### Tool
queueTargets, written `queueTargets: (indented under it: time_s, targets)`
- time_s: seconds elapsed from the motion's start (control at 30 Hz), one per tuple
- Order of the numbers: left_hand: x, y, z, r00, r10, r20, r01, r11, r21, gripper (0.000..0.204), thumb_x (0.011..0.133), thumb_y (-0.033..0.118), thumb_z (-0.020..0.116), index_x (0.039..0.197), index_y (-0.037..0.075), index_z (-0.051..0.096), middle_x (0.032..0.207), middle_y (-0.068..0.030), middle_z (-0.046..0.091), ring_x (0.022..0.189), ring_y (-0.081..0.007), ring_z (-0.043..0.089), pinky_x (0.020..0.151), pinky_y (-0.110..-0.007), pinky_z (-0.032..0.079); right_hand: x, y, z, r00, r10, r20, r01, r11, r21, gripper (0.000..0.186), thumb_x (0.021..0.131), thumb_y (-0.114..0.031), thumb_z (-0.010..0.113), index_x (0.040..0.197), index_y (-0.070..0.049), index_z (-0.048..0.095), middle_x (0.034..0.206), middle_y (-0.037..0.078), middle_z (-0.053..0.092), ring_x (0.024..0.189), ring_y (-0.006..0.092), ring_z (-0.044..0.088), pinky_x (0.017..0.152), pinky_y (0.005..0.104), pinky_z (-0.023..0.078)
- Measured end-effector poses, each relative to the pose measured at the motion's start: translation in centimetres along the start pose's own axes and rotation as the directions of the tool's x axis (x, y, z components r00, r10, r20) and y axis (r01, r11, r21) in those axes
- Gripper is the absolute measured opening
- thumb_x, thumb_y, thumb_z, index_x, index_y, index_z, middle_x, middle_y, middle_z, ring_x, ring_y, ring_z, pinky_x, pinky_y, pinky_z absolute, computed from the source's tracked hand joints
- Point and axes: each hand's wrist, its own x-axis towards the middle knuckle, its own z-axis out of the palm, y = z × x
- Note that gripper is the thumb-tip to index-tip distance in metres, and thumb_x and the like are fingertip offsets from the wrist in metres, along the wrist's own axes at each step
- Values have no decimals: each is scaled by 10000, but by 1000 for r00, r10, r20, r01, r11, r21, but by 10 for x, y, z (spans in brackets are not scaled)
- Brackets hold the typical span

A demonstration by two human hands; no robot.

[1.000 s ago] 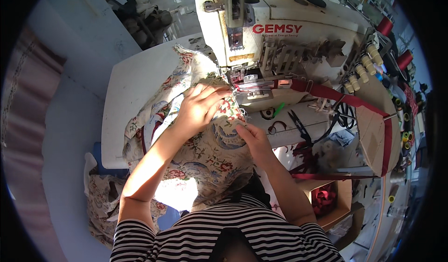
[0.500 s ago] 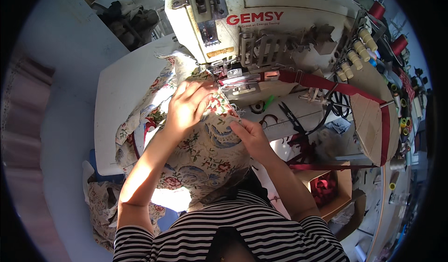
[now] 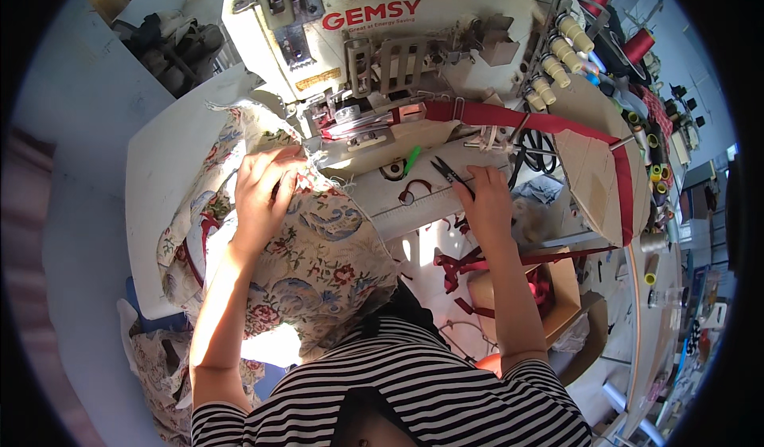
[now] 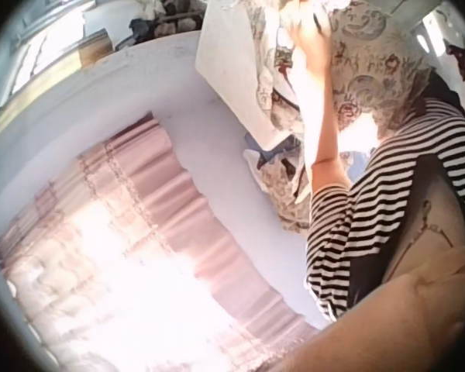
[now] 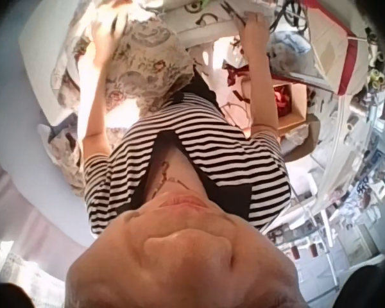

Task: The person sews a floral-patterned fabric piece using a GEMSY overlock sewing machine, attaching a red ribbon trim along the edge. They repeatedly guide the fabric through the machine, cut threads with scissors, and adjust the ribbon and fabric alignment.

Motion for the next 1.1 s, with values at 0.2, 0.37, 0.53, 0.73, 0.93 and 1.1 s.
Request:
queueTargets:
  time_s: [0.2, 0.37, 0.53, 0.73, 0.93, 1.1]
  targets:
    - [-6, -3, 6, 999, -7, -38, 8, 1000, 15, 146, 811, 96, 629, 948, 124, 673, 1060, -9, 641, 920, -227, 539, 852, -337, 409, 3, 23, 14, 920, 221, 324, -310, 916, 256, 212, 782, -130, 673, 921, -28, 550, 765, 101, 582, 678, 266, 565, 640, 360, 462]
    - [-10, -7, 10, 998, -21, -62, 20, 1000, -12, 184, 793, 102, 619, 962, 151, 671, 1068, -6, 618, 927, -238, 525, 843, -346, 419, -7, -27, -15, 896, 322, 306, -435, 771, 464, 193, 884, -148, 591, 1020, -38, 511, 731, 92, 618, 610, 191, 577, 571, 300, 447]
    - [-11, -7, 12, 997, 10, -78, -9, 1000, 22, 227, 774, 94, 609, 981, 163, 670, 1045, 5, 606, 924, -234, 512, 827, -345, 432, 4, -109, -23, 972, 63, 226, -204, 703, 681, 177, 915, -140, 552, 1061, -50, 508, 762, 109, 647, 631, 191, 616, 575, 300, 458]
    - [-9, -6, 13, 995, 19, -99, -19, 1000, 7, 249, 766, 53, 609, 986, 146, 680, 1061, -24, 615, 920, -236, 519, 826, -335, 426, 23, -140, 1, 982, -5, 186, -101, 826, 554, 204, 914, -186, 555, 1074, -72, 501, 720, 100, 646, 584, 283, 636, 511, 351, 466]
    - [-9, -5, 14, 992, 7, -123, -6, 1000, 8, 197, 769, 121, 612, 948, 161, 687, 1006, 11, 607, 896, -220, 526, 814, -349, 438, 26, -141, 11, 983, 18, 183, -114, 844, 524, 198, 924, -203, 539, 1076, -81, 500, 653, 101, 624, 530, 278, 618, 486, 364, 453]
    - [-10, -7, 14, 993, 8, -120, -8, 1000, 4, 194, 772, 128, 614, 950, 164, 682, 1008, 11, 603, 900, -222, 525, 817, -350, 436, 28, -143, 15, 981, 25, 193, -122, 849, 513, 199, 931, -202, 523, 1083, -77, 493, 665, 110, 624, 553, 288, 623, 490, 368, 455]
